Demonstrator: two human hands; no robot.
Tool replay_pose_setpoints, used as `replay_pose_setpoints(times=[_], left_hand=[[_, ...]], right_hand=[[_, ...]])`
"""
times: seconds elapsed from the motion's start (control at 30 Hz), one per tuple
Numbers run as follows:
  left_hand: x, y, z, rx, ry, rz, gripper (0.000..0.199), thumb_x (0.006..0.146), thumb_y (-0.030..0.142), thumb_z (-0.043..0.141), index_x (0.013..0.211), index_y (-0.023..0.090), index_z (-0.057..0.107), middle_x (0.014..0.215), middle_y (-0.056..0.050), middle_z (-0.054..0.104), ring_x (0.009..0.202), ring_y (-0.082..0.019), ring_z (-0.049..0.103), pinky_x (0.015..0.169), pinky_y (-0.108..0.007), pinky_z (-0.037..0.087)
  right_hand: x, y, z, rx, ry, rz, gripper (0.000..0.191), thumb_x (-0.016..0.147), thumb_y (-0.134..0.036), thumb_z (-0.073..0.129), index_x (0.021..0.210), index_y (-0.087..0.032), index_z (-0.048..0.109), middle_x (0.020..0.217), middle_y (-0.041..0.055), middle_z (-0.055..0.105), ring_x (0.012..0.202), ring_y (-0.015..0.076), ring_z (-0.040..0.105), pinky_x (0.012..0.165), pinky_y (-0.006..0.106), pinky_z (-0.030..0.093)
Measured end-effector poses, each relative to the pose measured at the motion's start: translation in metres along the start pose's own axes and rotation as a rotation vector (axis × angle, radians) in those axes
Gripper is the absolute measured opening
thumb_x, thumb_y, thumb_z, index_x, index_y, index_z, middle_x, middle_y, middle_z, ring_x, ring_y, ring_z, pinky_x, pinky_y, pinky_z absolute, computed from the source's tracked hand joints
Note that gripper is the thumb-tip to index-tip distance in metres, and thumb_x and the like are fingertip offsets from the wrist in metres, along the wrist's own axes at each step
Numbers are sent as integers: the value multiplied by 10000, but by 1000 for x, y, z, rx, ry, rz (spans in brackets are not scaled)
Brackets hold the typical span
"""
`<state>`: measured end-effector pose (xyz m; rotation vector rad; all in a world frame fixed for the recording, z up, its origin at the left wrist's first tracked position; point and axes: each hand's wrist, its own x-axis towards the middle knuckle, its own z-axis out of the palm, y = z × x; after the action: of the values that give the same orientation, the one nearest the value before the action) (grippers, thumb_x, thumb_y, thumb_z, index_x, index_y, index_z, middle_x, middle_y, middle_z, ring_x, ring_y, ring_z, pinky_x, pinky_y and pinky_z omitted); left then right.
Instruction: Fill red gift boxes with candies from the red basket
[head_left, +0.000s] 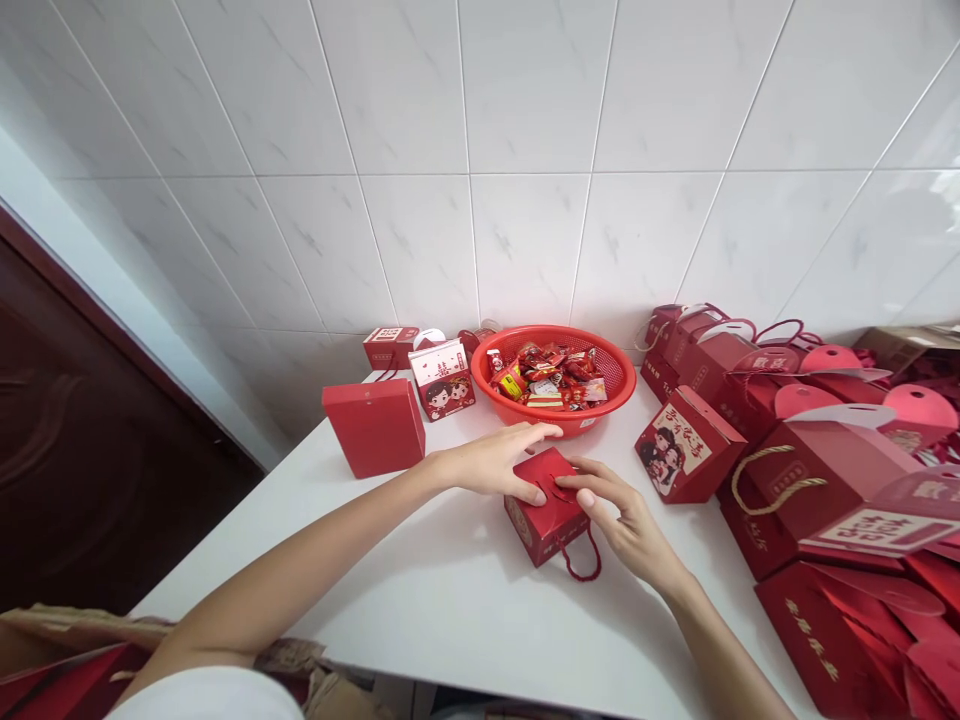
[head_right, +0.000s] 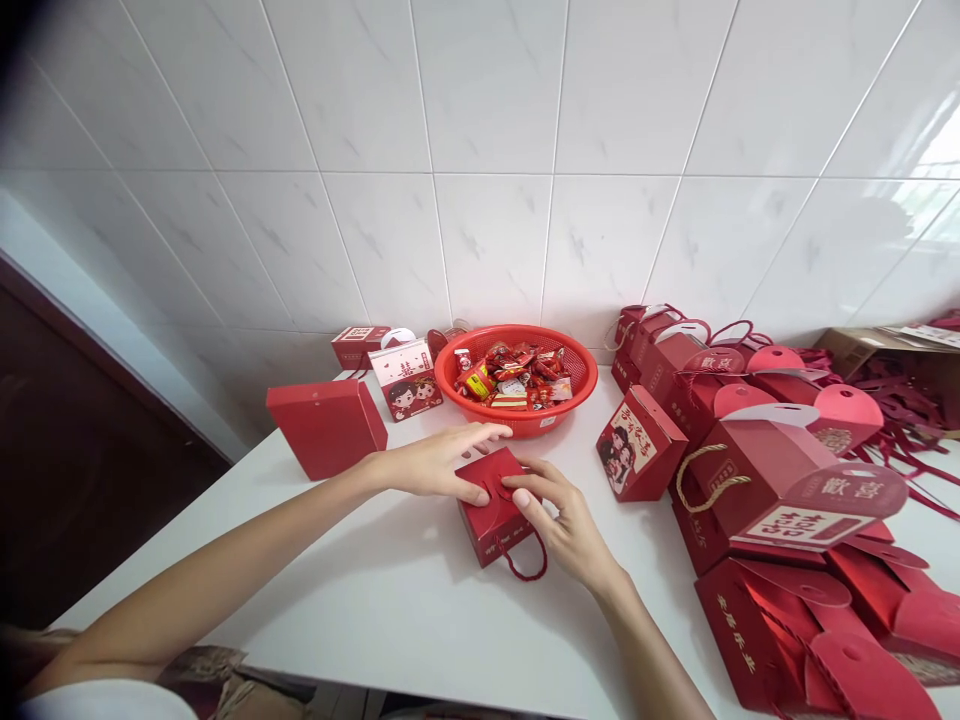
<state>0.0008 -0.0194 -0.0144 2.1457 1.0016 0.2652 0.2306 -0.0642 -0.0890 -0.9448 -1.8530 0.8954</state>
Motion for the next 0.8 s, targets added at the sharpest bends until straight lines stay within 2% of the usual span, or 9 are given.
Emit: replay_pose_setpoints(times=[0.1,0.17,0.27,0.33,0.43,0.53,0.67,0.8], left_hand=[[2,-3,-1,25,-63,50,541,788,376,748,1295,251,604,1425,-100,517,1284,-294,519,1037,-386,438],[2,-4,-1,19,-94,55,453,806,379,733,1230,250,642,1393,-87,540,1259,-277,532,1027,-364,437],[2,-3,0,-42,-127,6,496,825,419,713,1278,251,602,1356,-75,577,1220,-260,559,989,-341,457],[0,-2,0,-66,-150,-22,505,850,453,682,1299,246,577,1339,-69,595,1188,-252,580,946,-327,474],[-6,0,0,-15,-135,-32,491,878,462,647,1305,235,560,1332,-71,602,1165,-249,588,913,-317,471],[-10,3,-2,51,-124,-41,478,896,470,618,1302,226,550,1315,-76,611,1151,-248,586,912,-320,457],[-11,6,-4,88,-137,-55,459,893,452,614,1286,226,544,1296,-62,607,1136,-234,578,911,-310,441],[-3,7,-4,93,-179,-102,474,851,479,646,1234,222,537,1200,-57,621,961,-207,609,769,-283,454]], right_hand=[[1,-1,1,-1,-8,-11,376,961,-521,529,1115,-260,751,1334,104,620,1266,268,567,1034,388,474],[2,0,0,20,45,19,408,965,-540,505,1143,-249,729,1295,101,643,1232,260,586,1040,389,462],[3,5,-2,38,106,158,495,960,-605,452,1106,-200,696,1093,95,706,1036,244,655,912,361,513],[3,10,-3,13,74,248,536,948,-647,428,997,-177,682,932,73,707,878,223,654,790,335,519],[3,15,-3,-27,29,316,558,912,-695,434,917,-178,643,799,44,674,763,205,617,694,318,494],[3,17,-2,0,24,358,566,888,-714,440,960,-183,621,744,29,656,728,204,620,674,322,492],[2,14,-6,31,-29,394,581,877,-721,449,1033,-182,598,721,19,657,730,213,652,721,346,496],[-6,7,-10,-1,-85,468,641,830,-718,536,1164,-171,549,654,-6,641,692,210,641,700,340,471]])
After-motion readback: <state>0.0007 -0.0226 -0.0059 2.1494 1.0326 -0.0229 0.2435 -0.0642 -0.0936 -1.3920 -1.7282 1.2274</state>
